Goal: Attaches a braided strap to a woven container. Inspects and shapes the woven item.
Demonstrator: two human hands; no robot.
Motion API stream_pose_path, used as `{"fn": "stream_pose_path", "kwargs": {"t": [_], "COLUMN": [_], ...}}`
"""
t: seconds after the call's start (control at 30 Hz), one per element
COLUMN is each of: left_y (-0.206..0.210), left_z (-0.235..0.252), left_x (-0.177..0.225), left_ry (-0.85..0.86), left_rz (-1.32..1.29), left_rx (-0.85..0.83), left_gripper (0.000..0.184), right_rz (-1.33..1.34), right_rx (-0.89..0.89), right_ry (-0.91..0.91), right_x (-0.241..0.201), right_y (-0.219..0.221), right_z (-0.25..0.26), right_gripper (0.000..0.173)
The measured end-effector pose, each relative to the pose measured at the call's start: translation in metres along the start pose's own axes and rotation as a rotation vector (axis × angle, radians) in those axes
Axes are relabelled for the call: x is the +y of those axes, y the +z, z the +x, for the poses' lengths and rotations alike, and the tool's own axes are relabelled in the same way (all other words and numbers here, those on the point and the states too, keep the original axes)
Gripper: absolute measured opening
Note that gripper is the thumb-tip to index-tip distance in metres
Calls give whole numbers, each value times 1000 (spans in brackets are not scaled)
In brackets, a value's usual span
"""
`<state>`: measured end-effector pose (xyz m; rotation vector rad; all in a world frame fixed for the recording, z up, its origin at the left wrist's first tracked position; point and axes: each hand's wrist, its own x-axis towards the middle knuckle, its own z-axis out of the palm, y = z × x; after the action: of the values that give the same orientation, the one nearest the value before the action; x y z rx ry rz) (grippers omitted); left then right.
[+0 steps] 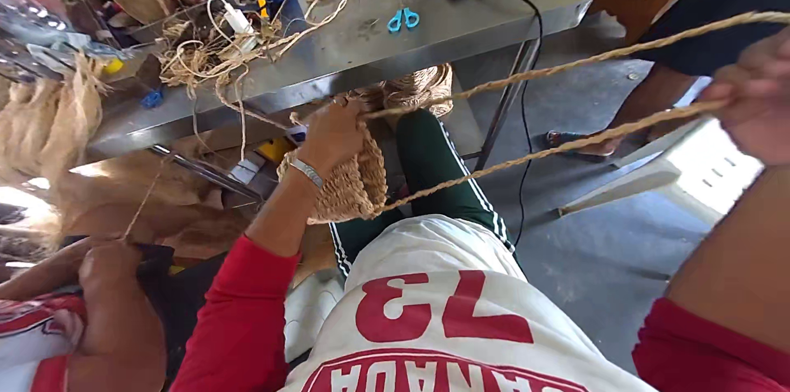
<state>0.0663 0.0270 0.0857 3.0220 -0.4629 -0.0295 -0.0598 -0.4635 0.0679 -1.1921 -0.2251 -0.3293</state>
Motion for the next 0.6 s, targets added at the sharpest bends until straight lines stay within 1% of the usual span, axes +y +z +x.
{"fn": "stream_pose_path", "kwargs": {"t": [0.07, 0.1, 0.17, 0.23, 0.3, 0.33, 0.4, 0.5, 0.6], "left_y": [38, 56, 82, 95, 95, 92, 85, 76, 79], "left_z": [9, 11, 10, 3, -6, -10, -18, -25, -28], "left_x": [5, 8, 14, 17, 12, 7, -2, -5, -1], "left_ry": [-52, -91, -174, -225, -230, -208, -148, -92, -115], "left_rz": [-92, -107, -128, -141, -161, -171, -223, -266, -265], "left_rx": [-74, -99, -143, -172, -155, -138, -121, -117, -131], "left_gripper": [42, 43, 47, 50, 50, 48, 47, 50, 51], "right_rz": [-79, -97, -125, -254, -435, -493, -505, -439, -438], "right_rx": [146, 192, 186, 142, 128, 129, 128, 167, 260], "right_ry": [54, 100, 182, 269, 355, 399, 462, 452, 358], "right_x": [4, 7, 16, 25, 32, 35, 41, 54, 67], "right_y": [14, 16, 11, 7, 5, 4, -2, -7, 3], "right_z": [-2, 0, 5, 8, 7, 7, 8, 16, 24], "right_gripper": [39, 38, 34, 28, 21, 21, 25, 28, 29]}}
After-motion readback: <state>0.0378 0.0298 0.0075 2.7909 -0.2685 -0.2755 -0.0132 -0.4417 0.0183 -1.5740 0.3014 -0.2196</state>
